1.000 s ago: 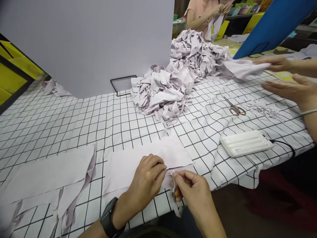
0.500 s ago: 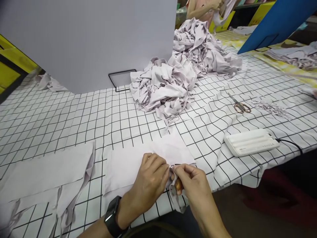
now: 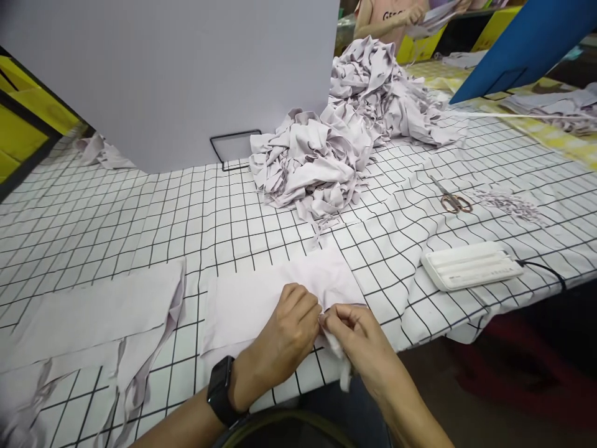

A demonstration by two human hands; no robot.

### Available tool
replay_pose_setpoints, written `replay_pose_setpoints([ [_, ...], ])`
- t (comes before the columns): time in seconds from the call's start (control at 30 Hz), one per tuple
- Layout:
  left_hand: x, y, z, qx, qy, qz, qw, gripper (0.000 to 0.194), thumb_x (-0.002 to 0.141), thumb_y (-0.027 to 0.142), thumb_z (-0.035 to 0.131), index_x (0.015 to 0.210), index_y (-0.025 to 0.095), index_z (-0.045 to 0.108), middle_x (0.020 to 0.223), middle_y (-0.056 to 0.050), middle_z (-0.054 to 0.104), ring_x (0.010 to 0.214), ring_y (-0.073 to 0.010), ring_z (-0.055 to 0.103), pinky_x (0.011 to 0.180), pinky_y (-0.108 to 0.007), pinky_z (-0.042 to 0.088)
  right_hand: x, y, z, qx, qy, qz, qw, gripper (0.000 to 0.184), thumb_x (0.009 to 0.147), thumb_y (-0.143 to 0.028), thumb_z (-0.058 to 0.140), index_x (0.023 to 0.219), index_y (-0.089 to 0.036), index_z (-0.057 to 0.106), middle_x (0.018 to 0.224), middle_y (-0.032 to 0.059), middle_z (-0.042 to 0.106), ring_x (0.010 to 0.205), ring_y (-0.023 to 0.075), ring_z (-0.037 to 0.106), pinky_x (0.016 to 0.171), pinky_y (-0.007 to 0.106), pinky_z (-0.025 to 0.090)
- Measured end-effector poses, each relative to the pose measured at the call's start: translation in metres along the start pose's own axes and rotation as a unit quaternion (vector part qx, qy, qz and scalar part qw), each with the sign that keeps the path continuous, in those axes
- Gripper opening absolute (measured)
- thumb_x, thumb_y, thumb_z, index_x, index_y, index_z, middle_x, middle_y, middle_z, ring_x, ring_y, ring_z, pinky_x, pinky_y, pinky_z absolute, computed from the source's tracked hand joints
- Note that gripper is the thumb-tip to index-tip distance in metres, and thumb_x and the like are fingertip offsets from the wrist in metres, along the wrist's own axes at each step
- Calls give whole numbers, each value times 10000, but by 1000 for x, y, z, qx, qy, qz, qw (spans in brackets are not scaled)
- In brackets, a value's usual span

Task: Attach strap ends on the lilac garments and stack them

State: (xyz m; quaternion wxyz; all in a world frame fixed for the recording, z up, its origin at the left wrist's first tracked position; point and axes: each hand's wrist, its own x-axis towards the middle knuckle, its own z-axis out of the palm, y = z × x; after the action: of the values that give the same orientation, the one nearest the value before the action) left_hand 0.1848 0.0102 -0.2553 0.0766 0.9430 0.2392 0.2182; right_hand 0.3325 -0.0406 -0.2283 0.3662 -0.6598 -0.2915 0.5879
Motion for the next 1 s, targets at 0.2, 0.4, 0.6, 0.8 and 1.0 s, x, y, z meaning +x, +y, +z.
replay_pose_setpoints([
  [0.2,-1,3,-9,-24,-32,-38,998,193,914,12,473,813,148,566,870,-64,562,860,-218,496,850,-398,468,-9,10,-13,-147,20,-82,985,491,813,-583,633,558,-223,416,555,-46,333,519,117,310,480,242,272],
  [0.4,-26,5,-33,-129,-1,-109,986,272,889,118,578,1147,201,569,1205,-89,607,1131,-260,538,1005,-489,456,-3,-12,-32,-327,102,-207,916,403,857,-537,617,602,-232,547,563,-6,514,542,172,457,514,276,352],
  [0.6,-59,-18,-38,-57,149,-244,956,218,945,91,466,1088,190,597,1066,-106,642,972,-251,603,831,-436,546,34,-63,7,-351,34,-298,887,276,877,-423,572,680,-240,634,611,7,622,559,188,527,541,297,385],
  [0.8,-98,-40,-64,-8,127,-284,950,184,925,122,547,1087,168,622,1061,-99,643,1009,-258,596,880,-446,553,-23,-7,46,-306,-213,-175,911,347,936,-423,569,667,-217,644,594,1,609,569,173,564,536,261,370],
  [1.0,-122,-11,-65,-99,117,-227,962,155,974,142,528,1068,183,644,1049,-102,642,1002,-234,586,836,-390,556,-65,92,50,-204,-128,-85,967,375,855,-527,643,1016,-212,769,807,44,746,664,214,673,654,301,514],
])
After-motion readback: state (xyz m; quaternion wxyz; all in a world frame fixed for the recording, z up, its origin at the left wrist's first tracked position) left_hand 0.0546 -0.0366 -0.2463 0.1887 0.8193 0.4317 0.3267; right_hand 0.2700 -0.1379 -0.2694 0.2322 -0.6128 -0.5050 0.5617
